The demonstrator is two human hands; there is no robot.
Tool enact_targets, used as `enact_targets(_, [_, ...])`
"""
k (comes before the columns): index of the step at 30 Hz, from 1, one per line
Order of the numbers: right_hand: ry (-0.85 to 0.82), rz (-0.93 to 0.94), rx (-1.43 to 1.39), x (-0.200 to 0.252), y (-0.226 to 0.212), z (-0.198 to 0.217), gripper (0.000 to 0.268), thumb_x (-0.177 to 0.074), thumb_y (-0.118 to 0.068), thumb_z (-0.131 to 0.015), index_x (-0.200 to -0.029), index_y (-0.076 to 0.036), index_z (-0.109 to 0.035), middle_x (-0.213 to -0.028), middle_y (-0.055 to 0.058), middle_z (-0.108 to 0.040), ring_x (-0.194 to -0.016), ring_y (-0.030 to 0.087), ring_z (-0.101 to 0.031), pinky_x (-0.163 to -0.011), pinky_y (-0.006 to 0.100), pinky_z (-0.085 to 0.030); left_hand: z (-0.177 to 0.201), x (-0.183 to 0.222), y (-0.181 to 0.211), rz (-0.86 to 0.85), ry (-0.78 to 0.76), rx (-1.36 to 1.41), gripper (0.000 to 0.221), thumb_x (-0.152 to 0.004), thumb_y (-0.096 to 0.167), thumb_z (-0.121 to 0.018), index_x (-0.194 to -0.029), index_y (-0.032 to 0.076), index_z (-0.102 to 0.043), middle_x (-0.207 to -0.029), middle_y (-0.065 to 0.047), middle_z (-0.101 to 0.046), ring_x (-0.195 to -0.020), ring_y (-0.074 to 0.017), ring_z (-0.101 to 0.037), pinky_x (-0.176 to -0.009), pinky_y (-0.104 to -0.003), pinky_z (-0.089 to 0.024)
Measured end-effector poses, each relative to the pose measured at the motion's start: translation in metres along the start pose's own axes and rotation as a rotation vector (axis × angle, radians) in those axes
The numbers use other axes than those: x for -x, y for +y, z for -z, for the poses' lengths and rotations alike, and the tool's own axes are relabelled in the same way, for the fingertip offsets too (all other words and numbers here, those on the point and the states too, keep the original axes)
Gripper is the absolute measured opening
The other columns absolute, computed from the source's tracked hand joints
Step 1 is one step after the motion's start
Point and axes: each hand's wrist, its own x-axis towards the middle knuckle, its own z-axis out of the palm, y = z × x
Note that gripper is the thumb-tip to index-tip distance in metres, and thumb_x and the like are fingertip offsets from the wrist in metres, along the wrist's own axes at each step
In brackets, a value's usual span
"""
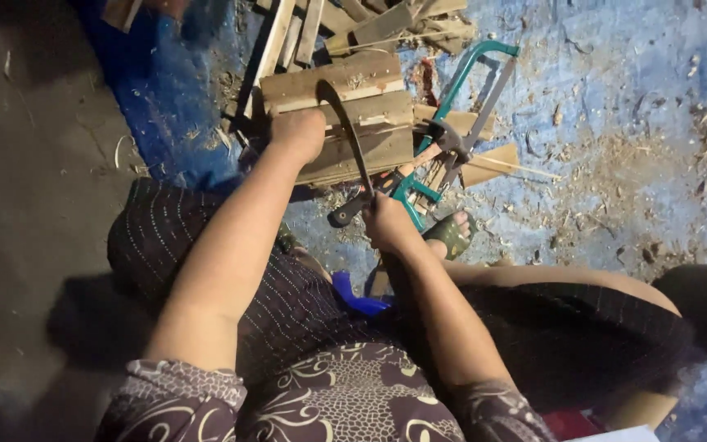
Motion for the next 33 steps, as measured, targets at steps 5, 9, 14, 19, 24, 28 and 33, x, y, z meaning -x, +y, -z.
enact_targets(5, [0.046,-0.004,-0.039,0.048,-0.04,0.048,0.037,-0.093,-0.03,-0.058,-0.123,-0.008,-0.064,-0.093,0.024,-0.074,-0.1,0.045,-0.071,-0.086,0.057,-0.056,0.024,0.031,0.015,-0.025,0.095,0.086,0.024,-0.092,-0.003,-0.054,-0.105,-0.008,-0.074,-0.106,-0.03,-0.073,-0.112,-0.0466,-0.068,-0.104,-0.069,-0.042])
enact_targets(9, [0.059,-0.027,-0.077,0.075,-0.068,0.077,0.035,-0.096,-0.032,-0.054,-0.122,-0.011,-0.062,-0.098,0.028,-0.072,-0.104,0.048,-0.068,-0.087,0.061,-0.052,-0.012,0.001,-0.002,-0.034,0.218,-0.158,0.03,-0.091,0.015,-0.052,-0.107,0.001,-0.073,-0.108,-0.023,-0.074,-0.097,-0.0431,-0.069,-0.084,-0.061,-0.048])
enact_targets(14, [0.016,0.007,-0.007,-0.009,0.023,-0.007,0.033,-0.094,-0.027,-0.058,-0.118,-0.006,-0.066,-0.091,0.027,-0.074,-0.098,0.047,-0.071,-0.088,0.058,-0.055,-0.035,-0.021,-0.008,-0.025,0.24,0.078,0.029,-0.093,0.005,-0.05,-0.087,-0.003,-0.077,-0.087,-0.025,-0.075,-0.097,-0.0435,-0.073,-0.085,-0.059,-0.055])
enact_targets(19, [0.065,-0.031,-0.114,0.069,-0.068,0.082,0.034,-0.093,-0.027,-0.058,-0.12,-0.009,-0.067,-0.088,0.025,-0.074,-0.095,0.043,-0.072,-0.087,0.056,-0.055,0.025,0.017,0.016,0.012,0.042,-0.004,0.026,-0.094,0.006,-0.051,-0.102,-0.006,-0.073,-0.105,-0.031,-0.071,-0.114,-0.0467,-0.066,-0.098,-0.061,-0.049])
enact_targets(24, [0.066,-0.028,-0.078,0.035,-0.032,0.041,0.038,-0.093,-0.024,-0.062,-0.124,-0.005,-0.066,-0.095,0.031,-0.073,-0.103,0.048,-0.069,-0.089,0.059,-0.053,-0.006,-0.006,0.002,0.009,0.041,-0.006,0.018,-0.088,-0.001,-0.061,-0.098,-0.005,-0.075,-0.093,-0.026,-0.073,-0.105,-0.0474,-0.07,-0.102,-0.072,-0.04])
enact_targets(28, [0.008,-0.046,-0.053,-0.006,0.006,0.007,0.033,-0.092,-0.031,-0.061,-0.114,-0.008,-0.067,-0.086,0.02,-0.076,-0.093,0.04,-0.074,-0.084,0.054,-0.057,0.013,0.005,0.011,-0.011,0.045,0.081,0.02,-0.088,-0.006,-0.059,-0.098,-0.007,-0.075,-0.1,-0.032,-0.073,-0.111,-0.0514,-0.067,-0.105,-0.074,-0.034])
enact_targets(33, [0.043,-0.021,-0.053,0.053,-0.037,0.061,0.035,-0.091,-0.025,-0.063,-0.117,-0.001,-0.067,-0.097,0.029,-0.074,-0.104,0.049,-0.069,-0.089,0.06,-0.052,0.02,0.034,0.022,0.046,0.009,0.08,0.015,-0.087,-0.001,-0.068,-0.098,-0.008,-0.075,-0.104,-0.034,-0.071,-0.114,-0.0494,-0.066,-0.106,-0.069,-0.041])
